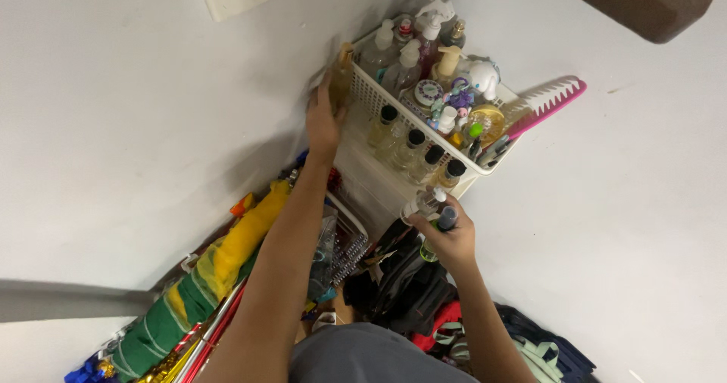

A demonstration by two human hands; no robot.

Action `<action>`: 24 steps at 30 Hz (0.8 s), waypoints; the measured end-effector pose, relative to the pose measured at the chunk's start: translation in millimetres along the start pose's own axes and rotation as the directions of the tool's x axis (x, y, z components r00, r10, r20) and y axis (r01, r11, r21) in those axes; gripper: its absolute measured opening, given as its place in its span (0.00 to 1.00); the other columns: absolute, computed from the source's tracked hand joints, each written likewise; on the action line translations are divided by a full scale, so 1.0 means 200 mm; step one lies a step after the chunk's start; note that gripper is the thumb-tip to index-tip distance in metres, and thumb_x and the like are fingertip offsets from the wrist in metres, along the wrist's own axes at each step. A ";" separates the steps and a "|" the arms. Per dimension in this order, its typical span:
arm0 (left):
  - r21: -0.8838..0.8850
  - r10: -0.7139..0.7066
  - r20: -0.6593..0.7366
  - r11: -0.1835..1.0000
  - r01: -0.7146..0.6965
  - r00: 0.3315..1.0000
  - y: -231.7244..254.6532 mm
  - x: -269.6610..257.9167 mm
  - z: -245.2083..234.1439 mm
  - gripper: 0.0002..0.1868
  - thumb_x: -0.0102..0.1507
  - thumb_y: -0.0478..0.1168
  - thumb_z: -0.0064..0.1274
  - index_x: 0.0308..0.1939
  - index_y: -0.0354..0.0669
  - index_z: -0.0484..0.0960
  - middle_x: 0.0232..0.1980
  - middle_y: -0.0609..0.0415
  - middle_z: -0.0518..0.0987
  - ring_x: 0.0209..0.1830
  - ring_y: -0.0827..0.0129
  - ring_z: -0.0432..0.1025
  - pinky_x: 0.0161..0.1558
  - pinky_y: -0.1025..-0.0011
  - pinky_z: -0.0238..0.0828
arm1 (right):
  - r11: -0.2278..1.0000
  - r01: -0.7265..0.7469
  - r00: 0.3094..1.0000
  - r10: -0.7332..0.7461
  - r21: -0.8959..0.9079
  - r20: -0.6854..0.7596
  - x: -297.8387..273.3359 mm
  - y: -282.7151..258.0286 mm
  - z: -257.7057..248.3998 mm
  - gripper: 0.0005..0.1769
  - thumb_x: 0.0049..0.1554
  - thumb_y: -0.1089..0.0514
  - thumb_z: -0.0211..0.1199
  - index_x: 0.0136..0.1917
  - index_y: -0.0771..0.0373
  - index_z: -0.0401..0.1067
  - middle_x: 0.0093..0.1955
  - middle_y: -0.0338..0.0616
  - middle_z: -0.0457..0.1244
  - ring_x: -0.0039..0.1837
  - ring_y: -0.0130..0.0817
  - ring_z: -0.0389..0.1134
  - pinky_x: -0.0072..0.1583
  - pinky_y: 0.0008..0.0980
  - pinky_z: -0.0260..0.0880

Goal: The person organizes various toiletries and bottles from a countertop into a white plastic basket and a wall-mounted shelf. They handle bottles, a comb, and a hair clip, placing them into the basket and arranging them on the shelf.

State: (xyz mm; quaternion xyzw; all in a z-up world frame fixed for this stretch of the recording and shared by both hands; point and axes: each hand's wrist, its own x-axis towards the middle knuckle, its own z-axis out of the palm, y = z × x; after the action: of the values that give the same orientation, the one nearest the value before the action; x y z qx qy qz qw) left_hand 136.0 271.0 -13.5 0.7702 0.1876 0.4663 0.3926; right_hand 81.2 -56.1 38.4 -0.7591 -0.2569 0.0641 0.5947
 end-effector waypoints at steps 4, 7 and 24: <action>-0.024 0.045 0.019 0.999 -0.044 0.999 0.01 -0.01 -0.04 0.45 0.60 0.28 0.60 0.78 0.53 0.58 0.67 0.34 0.72 0.65 0.40 0.71 0.65 0.52 0.67 | 1.000 -0.008 1.000 0.008 -0.004 -0.006 -0.01 0.01 -0.01 0.32 0.50 0.61 0.76 0.67 0.64 0.71 0.57 0.39 0.70 0.57 0.25 0.71 0.61 0.27 0.70; -0.025 0.004 0.023 1.000 -0.004 1.000 0.03 -0.02 -0.03 0.43 0.63 0.28 0.59 0.79 0.55 0.59 0.68 0.36 0.72 0.66 0.42 0.70 0.65 0.53 0.69 | 1.000 -0.021 1.000 0.021 0.009 0.000 -0.02 0.01 -0.01 0.32 0.51 0.61 0.75 0.67 0.64 0.70 0.59 0.37 0.70 0.58 0.24 0.71 0.62 0.27 0.70; -0.069 0.019 0.051 0.997 -0.016 0.999 0.01 -0.01 -0.03 0.42 0.59 0.30 0.62 0.75 0.49 0.61 0.68 0.36 0.70 0.66 0.43 0.69 0.62 0.57 0.73 | 0.999 -0.031 0.999 0.031 0.017 0.019 -0.04 0.03 0.00 0.32 0.51 0.63 0.75 0.67 0.65 0.70 0.58 0.39 0.70 0.59 0.26 0.71 0.62 0.28 0.71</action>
State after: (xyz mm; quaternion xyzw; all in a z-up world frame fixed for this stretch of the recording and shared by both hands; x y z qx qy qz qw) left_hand 128.8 271.4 -12.2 0.7696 0.1545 0.4560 0.4195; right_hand 75.4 -60.6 30.5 -0.7572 -0.2504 0.0826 0.5976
